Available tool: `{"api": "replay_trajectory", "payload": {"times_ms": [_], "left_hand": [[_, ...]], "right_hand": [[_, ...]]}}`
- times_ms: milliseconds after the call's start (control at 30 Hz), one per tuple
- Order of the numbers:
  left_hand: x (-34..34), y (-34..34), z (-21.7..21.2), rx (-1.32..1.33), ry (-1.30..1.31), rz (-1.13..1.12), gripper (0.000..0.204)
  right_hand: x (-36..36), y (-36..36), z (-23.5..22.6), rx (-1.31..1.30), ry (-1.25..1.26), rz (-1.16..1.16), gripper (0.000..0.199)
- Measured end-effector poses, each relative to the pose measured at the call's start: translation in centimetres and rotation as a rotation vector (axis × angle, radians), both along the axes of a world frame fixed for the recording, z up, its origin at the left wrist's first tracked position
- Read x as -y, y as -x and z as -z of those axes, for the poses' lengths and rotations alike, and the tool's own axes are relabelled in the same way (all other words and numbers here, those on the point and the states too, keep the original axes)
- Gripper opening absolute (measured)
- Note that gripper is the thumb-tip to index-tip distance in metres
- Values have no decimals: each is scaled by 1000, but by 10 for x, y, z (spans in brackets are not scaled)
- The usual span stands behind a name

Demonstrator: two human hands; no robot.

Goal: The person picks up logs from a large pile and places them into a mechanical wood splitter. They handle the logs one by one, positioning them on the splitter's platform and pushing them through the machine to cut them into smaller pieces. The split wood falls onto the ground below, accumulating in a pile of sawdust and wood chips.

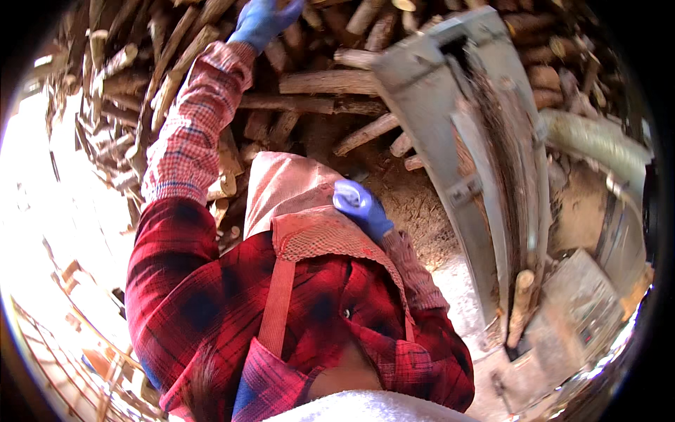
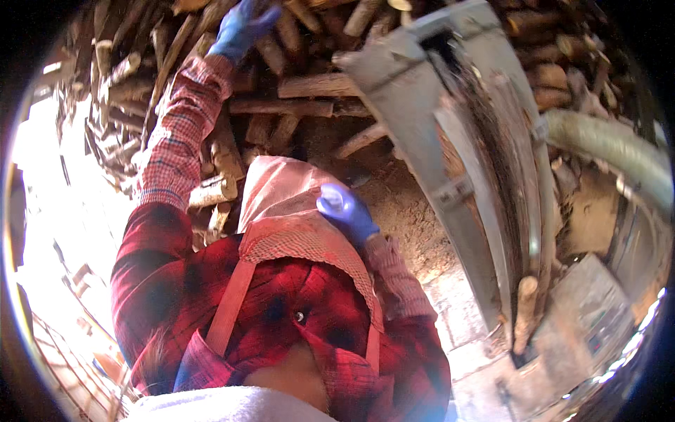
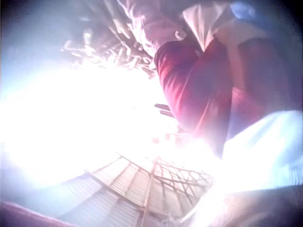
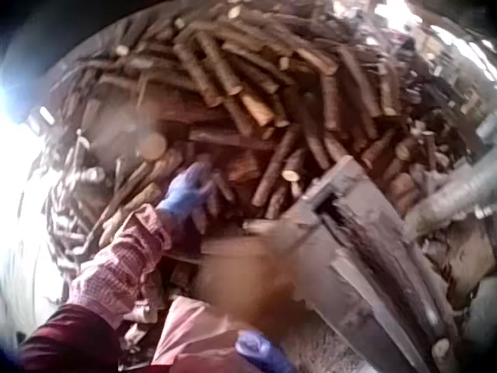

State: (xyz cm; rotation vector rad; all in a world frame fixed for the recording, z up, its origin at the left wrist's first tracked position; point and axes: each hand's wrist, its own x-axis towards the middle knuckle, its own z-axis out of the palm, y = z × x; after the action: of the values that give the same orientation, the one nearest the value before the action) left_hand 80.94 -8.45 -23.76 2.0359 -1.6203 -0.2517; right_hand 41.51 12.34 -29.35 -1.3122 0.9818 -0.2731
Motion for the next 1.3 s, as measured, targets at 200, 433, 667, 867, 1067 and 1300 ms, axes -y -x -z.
{"api": "replay_trajectory", "payload": {"times_ms": [200, 433, 667, 867, 1067, 1300], "left_hand": [[-192, -113, 248, -253, -768, -87, 64], [-168, -120, 423, -822, -1033, -168, 57], [-108, -104, 617, -1092, -782, -325, 66], [-74, -87, 566, -1441, -672, -477, 70], [-132, -30, 335, -632, -275, -165, 64], [-282, -28, 129, -772, -175, -591, 69]], "right_hand": [[73, -106, 173, -154, -541, 177, 46], [131, -149, 318, -301, -721, 707, 64], [162, -183, 426, -10, -924, 1054, 63], [201, -220, 465, 219, -823, 1238, 78], [172, -210, 409, 561, -644, 1194, 83], [86, -288, 245, 941, -1062, 917, 63]]}}
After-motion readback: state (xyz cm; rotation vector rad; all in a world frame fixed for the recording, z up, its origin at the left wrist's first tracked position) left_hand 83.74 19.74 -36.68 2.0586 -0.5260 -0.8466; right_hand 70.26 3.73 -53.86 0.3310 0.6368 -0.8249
